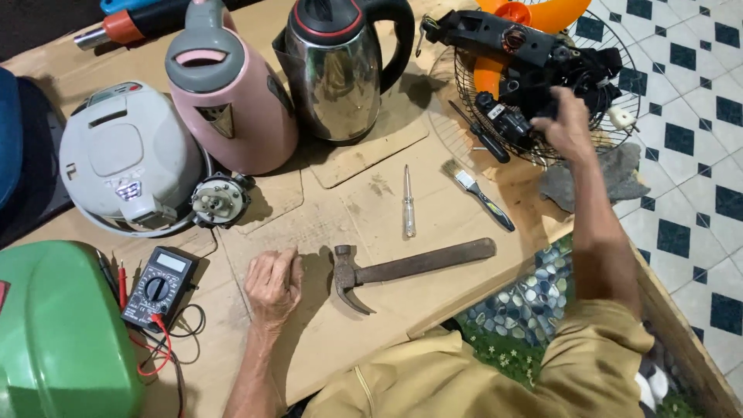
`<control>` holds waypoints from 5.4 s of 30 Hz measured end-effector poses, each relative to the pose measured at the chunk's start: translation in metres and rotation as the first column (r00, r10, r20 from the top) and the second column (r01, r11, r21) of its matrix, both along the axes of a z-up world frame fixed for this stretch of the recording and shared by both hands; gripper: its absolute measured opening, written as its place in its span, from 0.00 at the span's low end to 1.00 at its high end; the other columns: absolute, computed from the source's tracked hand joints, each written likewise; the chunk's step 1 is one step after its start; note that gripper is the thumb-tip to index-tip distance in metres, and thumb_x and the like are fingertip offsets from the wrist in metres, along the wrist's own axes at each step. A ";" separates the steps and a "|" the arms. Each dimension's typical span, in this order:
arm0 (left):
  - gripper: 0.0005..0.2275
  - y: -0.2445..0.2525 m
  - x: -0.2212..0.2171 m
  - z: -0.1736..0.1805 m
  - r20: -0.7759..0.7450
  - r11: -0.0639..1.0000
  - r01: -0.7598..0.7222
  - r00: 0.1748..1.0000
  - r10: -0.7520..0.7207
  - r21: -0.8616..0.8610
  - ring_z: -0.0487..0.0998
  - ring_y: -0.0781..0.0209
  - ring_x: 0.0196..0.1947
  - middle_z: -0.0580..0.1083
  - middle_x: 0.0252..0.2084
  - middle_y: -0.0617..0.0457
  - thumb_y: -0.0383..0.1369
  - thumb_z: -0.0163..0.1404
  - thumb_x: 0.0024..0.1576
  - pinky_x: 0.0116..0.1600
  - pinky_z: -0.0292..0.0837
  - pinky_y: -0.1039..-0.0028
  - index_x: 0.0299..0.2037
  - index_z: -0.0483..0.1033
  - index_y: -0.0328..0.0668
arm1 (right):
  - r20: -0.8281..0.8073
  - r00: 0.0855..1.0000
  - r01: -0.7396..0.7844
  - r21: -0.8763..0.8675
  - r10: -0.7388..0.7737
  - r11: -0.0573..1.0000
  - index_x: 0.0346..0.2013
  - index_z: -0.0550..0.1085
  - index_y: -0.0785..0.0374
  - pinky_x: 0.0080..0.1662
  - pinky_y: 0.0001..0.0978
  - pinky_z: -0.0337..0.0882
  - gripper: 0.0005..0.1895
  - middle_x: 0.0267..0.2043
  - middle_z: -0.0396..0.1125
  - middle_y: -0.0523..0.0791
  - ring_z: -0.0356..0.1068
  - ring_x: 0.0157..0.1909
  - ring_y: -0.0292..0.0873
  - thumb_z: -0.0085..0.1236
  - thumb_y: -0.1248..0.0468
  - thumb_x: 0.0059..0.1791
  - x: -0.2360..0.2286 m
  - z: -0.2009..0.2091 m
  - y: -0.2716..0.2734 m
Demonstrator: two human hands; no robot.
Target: Cleaning and repairing a small motor component using a brush and screwdriver, using a hammer head as a support surface.
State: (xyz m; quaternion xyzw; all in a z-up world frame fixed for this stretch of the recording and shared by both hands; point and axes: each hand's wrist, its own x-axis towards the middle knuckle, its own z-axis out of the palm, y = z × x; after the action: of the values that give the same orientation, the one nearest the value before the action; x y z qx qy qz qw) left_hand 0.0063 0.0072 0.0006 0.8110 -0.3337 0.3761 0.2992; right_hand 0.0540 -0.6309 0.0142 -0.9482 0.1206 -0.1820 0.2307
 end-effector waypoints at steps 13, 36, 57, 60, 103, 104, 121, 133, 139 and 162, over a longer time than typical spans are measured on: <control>0.10 -0.001 0.001 -0.015 0.015 0.998 0.034 0.999 -0.033 -0.062 0.76 0.53 0.28 0.72 0.28 0.50 0.27 0.53 0.61 0.45 0.76 0.65 0.49 0.80 0.31 | 0.555 0.824 -0.491 0.800 -0.115 0.344 0.61 0.70 0.53 0.66 0.38 0.80 0.19 0.58 0.71 0.42 0.75 0.55 0.38 0.57 0.66 0.54 -0.065 0.101 0.112; 0.24 -0.049 -0.014 0.103 -0.308 0.913 0.121 0.917 -0.252 -0.389 0.75 0.44 0.46 0.69 0.55 0.37 0.32 0.56 0.60 0.56 0.74 0.54 0.66 0.67 0.35 | -0.043 0.873 0.161 0.966 0.486 -0.204 0.37 0.78 0.63 0.29 0.46 0.81 0.23 0.33 0.74 0.54 0.77 0.30 0.56 0.51 0.46 0.55 -0.018 0.067 0.337; 0.26 0.026 -0.014 0.055 -0.479 0.961 -0.027 0.871 -0.114 -0.276 0.80 0.38 0.38 0.74 0.38 0.40 0.37 0.67 0.51 0.44 0.77 0.56 0.56 0.72 0.34 | -0.052 0.512 -0.271 0.937 0.858 0.219 0.71 0.57 0.61 0.28 0.28 0.81 0.46 0.37 0.74 0.58 0.79 0.34 0.48 0.34 0.31 0.51 -0.024 0.109 0.372; 0.25 0.030 -0.025 0.056 -0.507 0.974 -0.075 0.861 -0.046 -0.216 0.80 0.38 0.38 0.75 0.38 0.41 0.38 0.66 0.51 0.43 0.77 0.56 0.55 0.73 0.35 | 0.045 0.607 -0.394 0.884 0.793 0.252 0.70 0.59 0.65 0.32 0.31 0.81 0.32 0.36 0.72 0.55 0.78 0.33 0.48 0.53 0.63 0.52 -0.039 0.104 0.367; 0.33 -0.052 0.028 0.028 -0.067 0.970 -0.034 0.996 0.052 0.241 0.66 0.39 0.62 0.68 0.58 0.42 0.36 0.71 0.37 0.64 0.57 0.43 0.58 0.76 0.57 | 0.588 0.692 -0.562 0.076 0.418 0.824 0.51 0.79 0.58 0.34 0.35 0.78 0.14 0.37 0.78 0.46 0.79 0.33 0.47 0.62 0.64 0.51 -0.064 0.009 0.409; 0.20 -0.060 0.029 0.021 0.005 0.987 0.000 1.000 0.000 0.158 0.69 0.40 0.59 0.71 0.55 0.44 0.38 0.64 0.47 0.63 0.58 0.44 0.51 0.78 0.55 | 0.576 0.688 -0.573 0.057 0.442 0.818 0.52 0.77 0.60 0.35 0.35 0.78 0.15 0.37 0.78 0.46 0.78 0.33 0.47 0.62 0.64 0.51 -0.066 0.019 0.408; 0.03 -0.059 0.016 0.030 0.192 0.992 -0.050 0.981 0.026 0.120 0.70 0.53 0.36 0.69 0.34 0.54 0.33 0.55 0.53 0.54 0.64 0.55 0.33 0.74 0.48 | 0.092 0.995 0.059 -0.366 -0.026 0.929 0.46 0.78 0.60 0.43 0.51 0.73 0.20 0.42 0.65 0.48 0.63 0.53 0.56 0.76 0.58 0.44 -0.118 -0.019 0.198; 0.04 -0.057 -0.008 0.022 0.113 1.000 -0.010 0.994 0.010 0.003 0.73 0.53 0.31 0.71 0.30 0.49 0.30 0.55 0.58 0.59 0.68 0.52 0.37 0.77 0.38 | 0.094 0.994 -0.025 -0.293 0.055 0.956 0.46 0.72 0.59 0.43 0.50 0.75 0.15 0.37 0.65 0.48 0.69 0.45 0.53 0.60 0.70 0.45 -0.106 -0.002 0.198; 0.04 -0.058 -0.019 0.011 0.097 1.000 -0.004 0.995 0.005 -0.007 0.74 0.52 0.31 0.72 0.30 0.48 0.27 0.56 0.56 0.57 0.72 0.52 0.38 0.77 0.35 | 0.143 0.961 -0.258 0.172 0.235 0.951 0.53 0.72 0.66 0.40 0.41 0.75 0.18 0.37 0.67 0.51 0.71 0.40 0.50 0.56 0.78 0.49 -0.095 0.038 0.275; 0.06 -0.055 -0.035 0.009 0.148 0.997 0.081 0.986 -0.077 -0.019 0.71 0.56 0.26 0.67 0.27 0.50 0.30 0.48 0.61 0.55 0.73 0.52 0.33 0.75 0.38 | -0.180 0.582 -0.785 -0.381 0.793 0.489 0.36 0.66 0.60 0.43 0.40 0.70 0.11 0.37 0.61 0.46 0.65 0.45 0.49 0.57 0.66 0.42 -0.021 -0.023 0.380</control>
State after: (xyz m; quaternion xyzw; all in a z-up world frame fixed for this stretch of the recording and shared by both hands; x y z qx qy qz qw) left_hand -0.0288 -0.0481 0.0095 0.7634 -0.3820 0.4267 0.2987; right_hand 0.0335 -0.2506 -0.0091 -0.9212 -0.3710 -0.0871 0.0790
